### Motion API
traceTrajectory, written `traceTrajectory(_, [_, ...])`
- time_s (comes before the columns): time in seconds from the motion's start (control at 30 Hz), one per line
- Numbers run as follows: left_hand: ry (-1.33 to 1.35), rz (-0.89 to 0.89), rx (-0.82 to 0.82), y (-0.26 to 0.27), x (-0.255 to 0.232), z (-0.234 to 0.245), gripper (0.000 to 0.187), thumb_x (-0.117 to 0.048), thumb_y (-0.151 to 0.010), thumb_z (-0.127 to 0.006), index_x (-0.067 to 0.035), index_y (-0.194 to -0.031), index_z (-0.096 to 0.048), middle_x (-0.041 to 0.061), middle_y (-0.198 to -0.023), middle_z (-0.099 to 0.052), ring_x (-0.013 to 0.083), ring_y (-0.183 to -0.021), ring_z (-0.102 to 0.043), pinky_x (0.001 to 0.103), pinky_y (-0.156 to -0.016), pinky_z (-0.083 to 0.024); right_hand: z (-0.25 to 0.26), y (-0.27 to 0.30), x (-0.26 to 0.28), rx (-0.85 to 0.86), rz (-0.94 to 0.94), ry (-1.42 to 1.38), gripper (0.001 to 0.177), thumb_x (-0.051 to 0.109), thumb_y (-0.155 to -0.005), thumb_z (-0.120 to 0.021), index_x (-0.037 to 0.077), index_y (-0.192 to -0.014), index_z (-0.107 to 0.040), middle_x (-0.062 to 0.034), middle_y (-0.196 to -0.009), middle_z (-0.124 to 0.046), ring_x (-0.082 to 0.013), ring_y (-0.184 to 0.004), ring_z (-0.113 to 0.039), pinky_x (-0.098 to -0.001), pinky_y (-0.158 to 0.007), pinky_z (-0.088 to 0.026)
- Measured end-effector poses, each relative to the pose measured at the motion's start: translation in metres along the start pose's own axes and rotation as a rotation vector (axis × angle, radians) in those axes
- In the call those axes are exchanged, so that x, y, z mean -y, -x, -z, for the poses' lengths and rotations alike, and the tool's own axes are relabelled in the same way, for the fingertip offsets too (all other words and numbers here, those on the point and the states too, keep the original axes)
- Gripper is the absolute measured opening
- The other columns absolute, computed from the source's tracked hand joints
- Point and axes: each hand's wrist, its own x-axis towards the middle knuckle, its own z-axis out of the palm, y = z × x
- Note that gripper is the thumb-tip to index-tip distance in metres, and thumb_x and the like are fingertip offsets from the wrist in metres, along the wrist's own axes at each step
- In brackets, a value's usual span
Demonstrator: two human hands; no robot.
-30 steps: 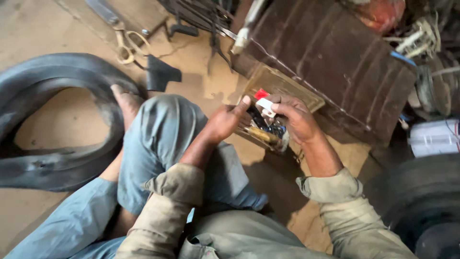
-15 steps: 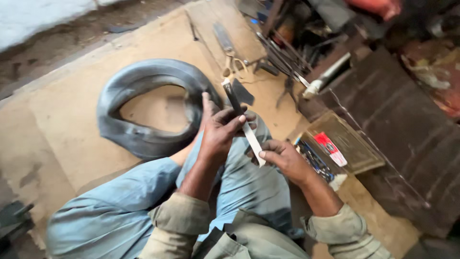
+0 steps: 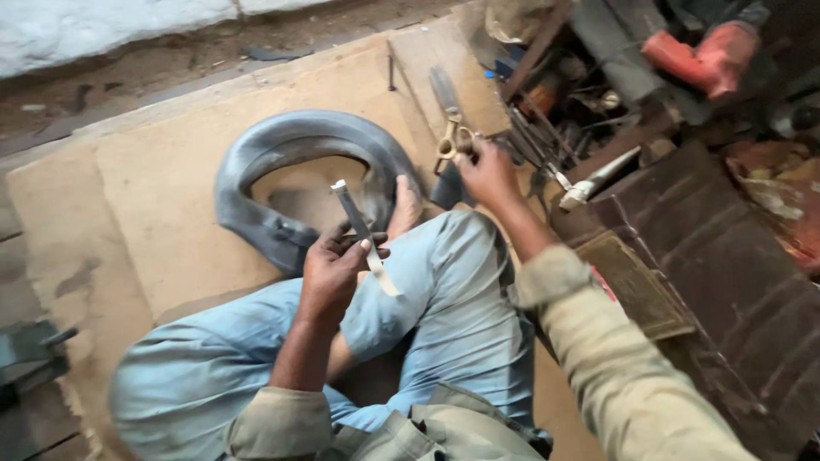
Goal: The person sits on the floor and uses a metal tool to scrape the inner surface of a motorcycle tire. They then apply a patch to the tire and use a hammer to secure it. Finally, they use scissors to trim the excess material from the patch.
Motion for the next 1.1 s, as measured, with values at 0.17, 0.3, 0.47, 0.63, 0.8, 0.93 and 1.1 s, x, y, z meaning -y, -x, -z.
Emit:
traceTrajectory(0.17, [-0.042,0.017,-0.101,0.017,-0.008,0.020,0.025,-0.009,-0.096,-0.061,0.004,-0.114,-0.070,0.012,-0.098,-0.077,0.0186,-0.082,-0.074,0.033,-0.076,-0.060,-0.080,-0.072,-0.049,0.146,-0.206,0.399,0.041,0.022,-0.085,-0.073,0.004,-0.121,-0.068,-0.0261,-0.113,-0.070,-0.0451,-0.106,-0.067,-0.0534,-0.091,-0.052])
traceTrajectory(0.3, [-0.113,-0.004,-0.176,0.031,0.007,0.036,0.022,-0.014,-0.097,-0.067,0.006,-0.104,-0.073,0.012,-0.090,-0.076,0.0157,-0.076,-0.069,0.029,-0.069,-0.055,-0.076,-0.085,-0.043,0.271,-0.434,0.271,0.039,0.033,-0.074,-0.085,0.001,-0.092,-0.073,-0.0200,-0.090,-0.076,-0.0338,-0.086,-0.073,-0.0438,-0.078,-0.057])
traceTrajectory(0.47, [-0.481,-0.139,-0.396,0.045,0.013,0.041,0.021,-0.023,-0.089,-0.075,-0.003,-0.096,-0.075,0.011,-0.092,-0.075,0.0185,-0.083,-0.071,0.031,-0.075,-0.056,-0.041,-0.070,-0.009,0.503,-0.561,0.003,0.038,0.035,-0.081,-0.083,-0.001,-0.077,-0.071,-0.0144,-0.073,-0.072,-0.0208,-0.055,-0.067,-0.0357,-0.050,-0.048])
traceTrajectory(0.63, [-0.787,-0.566,-0.467,0.040,-0.002,0.055,0.014,-0.015,-0.081,-0.078,-0.003,-0.087,-0.075,0.019,-0.126,-0.064,0.0353,-0.120,-0.055,0.041,-0.103,-0.043,0.004,-0.018,0.048,0.591,-0.490,-0.569,0.041,0.044,-0.092,-0.077,0.004,-0.087,-0.070,-0.0043,-0.069,-0.065,-0.0128,-0.048,-0.056,-0.0295,-0.045,-0.039])
traceTrajectory(0.8, [-0.601,-0.567,-0.373,0.028,-0.008,0.073,0.015,-0.015,-0.085,-0.077,-0.002,-0.092,-0.072,0.014,-0.133,-0.068,0.0311,-0.128,-0.059,0.040,-0.110,-0.043,0.003,0.075,0.138,0.555,-0.040,-0.534,0.029,0.026,-0.088,-0.083,0.001,-0.085,-0.070,-0.0030,-0.069,-0.061,-0.0080,-0.060,-0.053,-0.0272,-0.055,-0.046])
traceTrajectory(0.93, [-0.393,-0.495,-0.339,0.029,0.000,0.084,0.014,-0.012,-0.090,-0.075,-0.001,-0.098,-0.074,0.010,-0.110,-0.074,0.0191,-0.106,-0.064,0.032,-0.092,-0.050,0.004,0.116,0.197,0.598,-0.066,-0.420,0.026,0.020,-0.084,-0.087,0.000,-0.083,-0.071,-0.0074,-0.068,-0.063,-0.0136,-0.064,-0.057,-0.0302,-0.062,-0.046])
traceTrajectory(1.1, [-0.202,-0.304,-0.284,0.029,0.019,0.096,0.010,-0.010,-0.094,-0.074,0.001,-0.095,-0.073,0.000,-0.084,-0.071,0.0058,-0.077,-0.062,0.024,-0.070,-0.051,-0.014,0.114,0.212,0.504,0.308,-0.652,0.022,0.011,-0.089,-0.081,0.001,-0.104,-0.070,-0.0062,-0.092,-0.073,-0.0106,-0.093,-0.064,-0.0280,-0.098,-0.043])
